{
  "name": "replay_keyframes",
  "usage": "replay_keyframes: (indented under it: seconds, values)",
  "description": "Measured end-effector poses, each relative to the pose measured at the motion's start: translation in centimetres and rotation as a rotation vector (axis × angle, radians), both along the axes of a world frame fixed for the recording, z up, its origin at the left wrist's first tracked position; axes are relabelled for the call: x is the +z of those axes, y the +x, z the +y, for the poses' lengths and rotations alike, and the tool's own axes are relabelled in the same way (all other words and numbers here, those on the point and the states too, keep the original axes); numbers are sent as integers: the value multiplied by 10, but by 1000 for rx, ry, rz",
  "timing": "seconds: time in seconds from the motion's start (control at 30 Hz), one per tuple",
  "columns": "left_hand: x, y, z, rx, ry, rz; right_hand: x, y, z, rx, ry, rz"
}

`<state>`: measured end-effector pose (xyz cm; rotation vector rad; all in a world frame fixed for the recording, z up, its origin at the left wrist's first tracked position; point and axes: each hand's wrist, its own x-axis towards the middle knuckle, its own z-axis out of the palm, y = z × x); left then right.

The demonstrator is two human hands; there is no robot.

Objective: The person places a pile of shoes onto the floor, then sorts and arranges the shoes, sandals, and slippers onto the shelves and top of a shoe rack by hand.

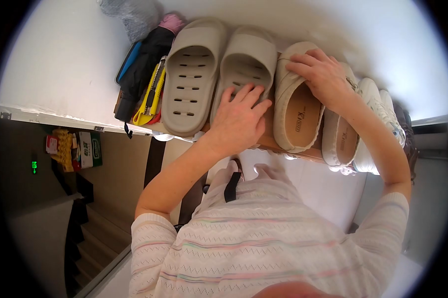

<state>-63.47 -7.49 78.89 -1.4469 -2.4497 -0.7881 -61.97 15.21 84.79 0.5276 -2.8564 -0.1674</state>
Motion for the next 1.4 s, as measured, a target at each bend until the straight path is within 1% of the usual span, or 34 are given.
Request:
replay_keyframes:
  seconds: [0.27, 0.37, 0.47, 0.57, 0.7, 0.77, 0.83, 0.87, 0.97, 1.1, 1.37, 1.4]
  values:
    - [0, -1, 0, -9, -43, -10, 0, 2, 1, -19, -5, -29]
    - [2, -2, 1, -19, -61, -20, 12, 8, 8, 58, -85, -27]
    - [5, 0, 2, -37, -78, -34, 39, 24, 38, -12, -313, -125]
    - [8, 0, 3, -39, -99, -35, 66, 53, 63, -202, -264, -393]
    - [12, 3, 4, -57, -100, -37, 44, 74, 81, -382, -165, -406]
    - [17, 7, 6, -81, -64, -39, 30, 76, 83, -378, -201, -311]
    - [24, 15, 8, -160, 13, -47, 19, 76, 84, -387, -241, -234]
    - [26, 19, 10, -196, 51, -54, 17, 78, 83, -353, -224, -173]
    - [28, 36, 21, -305, 14, -83, 10, 80, 83, -374, -196, -107]
    - [10, 40, 32, -268, 29, 2, 10, 80, 80, -401, -196, -84]
    - [14, 44, 35, -270, 56, -42, 8, 76, 80, -308, -187, -48]
    - [13, 43, 35, -271, 59, -49, 9, 75, 78, -338, -207, -93]
